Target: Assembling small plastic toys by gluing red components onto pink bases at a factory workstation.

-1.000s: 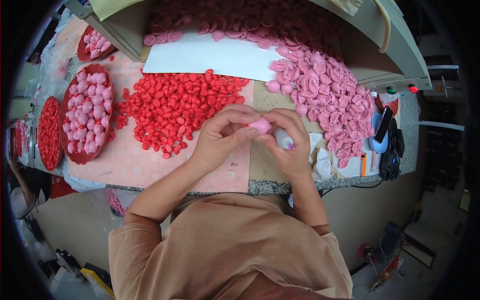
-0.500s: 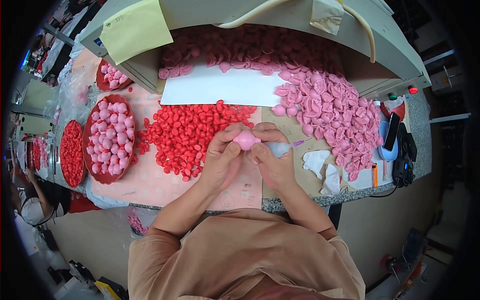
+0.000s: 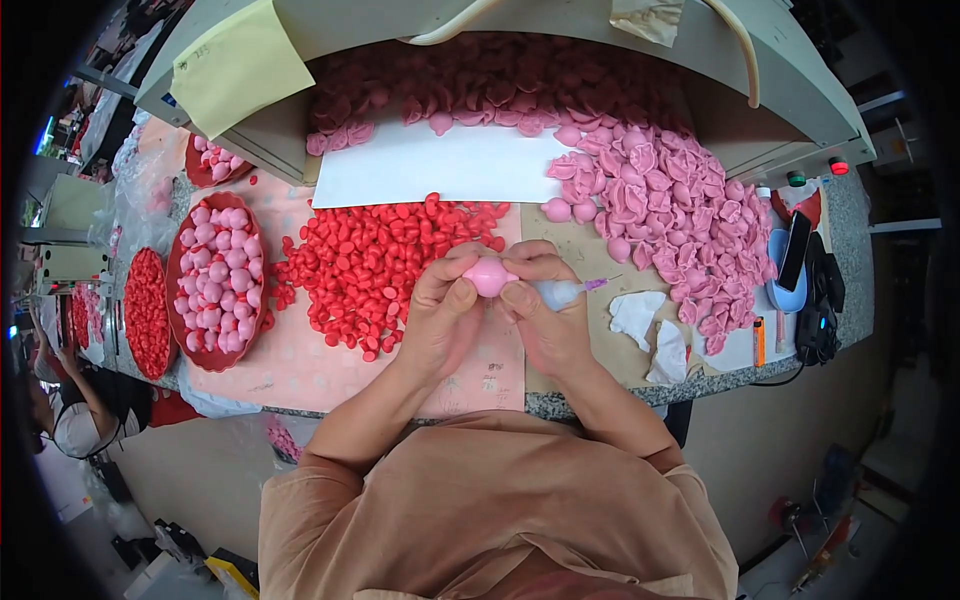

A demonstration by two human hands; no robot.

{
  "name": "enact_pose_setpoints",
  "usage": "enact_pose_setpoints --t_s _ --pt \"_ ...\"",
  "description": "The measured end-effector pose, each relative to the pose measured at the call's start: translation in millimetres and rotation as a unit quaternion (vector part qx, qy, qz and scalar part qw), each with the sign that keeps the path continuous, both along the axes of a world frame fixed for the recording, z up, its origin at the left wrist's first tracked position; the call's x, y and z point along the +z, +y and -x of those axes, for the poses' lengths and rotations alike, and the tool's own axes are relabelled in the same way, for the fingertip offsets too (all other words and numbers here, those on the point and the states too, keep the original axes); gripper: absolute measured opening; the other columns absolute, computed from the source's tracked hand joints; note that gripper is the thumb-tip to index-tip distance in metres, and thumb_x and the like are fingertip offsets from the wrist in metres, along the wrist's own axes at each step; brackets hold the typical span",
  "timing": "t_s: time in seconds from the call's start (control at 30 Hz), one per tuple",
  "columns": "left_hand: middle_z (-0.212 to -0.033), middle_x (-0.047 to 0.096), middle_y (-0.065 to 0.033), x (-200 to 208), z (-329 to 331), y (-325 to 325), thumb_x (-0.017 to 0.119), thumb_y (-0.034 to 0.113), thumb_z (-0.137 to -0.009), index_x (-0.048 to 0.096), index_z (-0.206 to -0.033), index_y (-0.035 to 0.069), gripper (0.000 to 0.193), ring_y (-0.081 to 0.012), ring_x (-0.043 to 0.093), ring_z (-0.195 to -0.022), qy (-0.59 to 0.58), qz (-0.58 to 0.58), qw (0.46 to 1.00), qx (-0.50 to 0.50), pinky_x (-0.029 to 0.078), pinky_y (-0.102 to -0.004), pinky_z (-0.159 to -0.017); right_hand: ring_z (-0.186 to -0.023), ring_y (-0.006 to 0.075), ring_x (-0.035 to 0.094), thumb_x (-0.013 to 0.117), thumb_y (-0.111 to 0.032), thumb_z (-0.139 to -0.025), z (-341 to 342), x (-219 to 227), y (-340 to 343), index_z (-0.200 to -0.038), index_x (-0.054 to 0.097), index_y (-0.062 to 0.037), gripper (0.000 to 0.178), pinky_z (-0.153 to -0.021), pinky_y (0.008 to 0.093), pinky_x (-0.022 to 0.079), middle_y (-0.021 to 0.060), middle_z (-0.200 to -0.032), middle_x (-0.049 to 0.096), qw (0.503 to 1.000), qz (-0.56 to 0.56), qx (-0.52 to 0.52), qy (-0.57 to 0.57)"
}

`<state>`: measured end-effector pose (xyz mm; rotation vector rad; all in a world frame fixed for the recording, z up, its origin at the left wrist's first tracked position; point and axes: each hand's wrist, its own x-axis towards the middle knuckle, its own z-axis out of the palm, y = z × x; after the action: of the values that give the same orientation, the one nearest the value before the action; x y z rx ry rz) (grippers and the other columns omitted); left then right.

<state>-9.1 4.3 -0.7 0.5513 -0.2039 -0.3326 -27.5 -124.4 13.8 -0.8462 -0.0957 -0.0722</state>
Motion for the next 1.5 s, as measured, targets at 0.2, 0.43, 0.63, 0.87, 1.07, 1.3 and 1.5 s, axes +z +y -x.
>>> enact_pose_setpoints --t_s 0.2,0.43,0.63,0.87,1.07,1.3,1.5 --pt "-0.115 0.050 -0.0029 2 -3 2 0.062 0.012 -0.086 0.062 -0.108 0.011 0.023 -0.0185 0.050 -0.108 0.001 -0.029 0.999 0.023 0.040 -0.0344 -0.092 -0.085 0.0131 0.055 0.068 -0.001 -0.077 -5 10 -12 -0.101 0.063 -0.0019 0.024 -0.071 0.0255 0.046 0.0072 -0.106 0.054 0.969 0.242 -0.042 -0.024" --pt "-0.118 0.048 -0.0049 -4 -7 10 0.059 0.015 -0.088 0.060 -0.111 0.012 0.023 -0.0208 0.051 -0.107 -0.070 -0.138 0.987 0.031 0.043 -0.0363 -0.092 -0.093 0.0137 0.052 0.071 -0.002 -0.074 -2 22 -13 -0.106 0.062 -0.0010 0.033 -0.080 0.0254 0.043 0.0068 -0.104 0.055 0.943 0.328 -0.053 -0.022" --pt "-0.117 0.049 -0.0063 1 -3 -1 0.061 0.012 -0.087 0.062 -0.107 0.011 0.020 -0.0192 0.050 -0.108 -0.042 -0.047 0.998 0.021 0.045 -0.0342 -0.087 -0.093 0.0162 0.054 0.069 0.001 -0.075 0 7 -10 -0.103 0.062 -0.0017 0.030 -0.080 0.0259 0.044 0.0080 -0.107 0.052 0.955 0.279 -0.074 -0.062" --pt "-0.120 0.049 -0.0063 -1 0 -5 0.058 0.016 -0.088 0.062 -0.107 0.017 0.019 -0.0207 0.049 -0.107 -0.002 0.012 1.000 0.013 0.047 -0.0350 -0.076 -0.099 0.0155 0.053 0.068 -0.001 -0.078 -1 1 -2 -0.092 0.062 -0.0035 0.016 -0.080 0.0257 0.046 0.0081 -0.105 0.055 0.996 0.082 -0.037 0.019" --pt "-0.120 0.049 -0.0056 -1 2 -6 0.057 0.016 -0.089 0.061 -0.107 0.017 0.019 -0.0199 0.048 -0.107 -0.008 0.002 1.000 0.017 0.046 -0.0347 -0.077 -0.083 0.0113 0.054 0.065 0.000 -0.081 0 -2 0 -0.092 0.062 -0.0032 0.012 -0.066 0.0230 0.045 0.0077 -0.104 0.054 0.999 0.036 -0.025 0.018" --pt "-0.120 0.049 -0.0057 -4 3 -5 0.057 0.016 -0.089 0.061 -0.108 0.019 0.019 -0.0197 0.046 -0.110 0.003 -0.007 1.000 0.020 0.044 -0.0348 -0.083 -0.076 0.0098 0.053 0.064 0.001 -0.081 1 -4 2 -0.092 0.062 -0.0030 0.011 -0.063 0.0223 0.044 0.0079 -0.104 0.054 0.999 0.038 -0.033 0.012" --pt "-0.109 0.056 -0.0050 10 -7 0 0.057 0.011 -0.089 0.060 -0.109 0.009 0.020 -0.0167 0.052 -0.103 0.061 -0.059 0.995 0.057 0.044 -0.0322 -0.087 -0.078 0.0111 0.054 0.062 0.006 -0.080 -4 4 -3 -0.095 0.059 -0.0027 0.017 -0.063 0.0236 0.044 0.0075 -0.102 0.055 0.984 0.172 -0.046 0.020"
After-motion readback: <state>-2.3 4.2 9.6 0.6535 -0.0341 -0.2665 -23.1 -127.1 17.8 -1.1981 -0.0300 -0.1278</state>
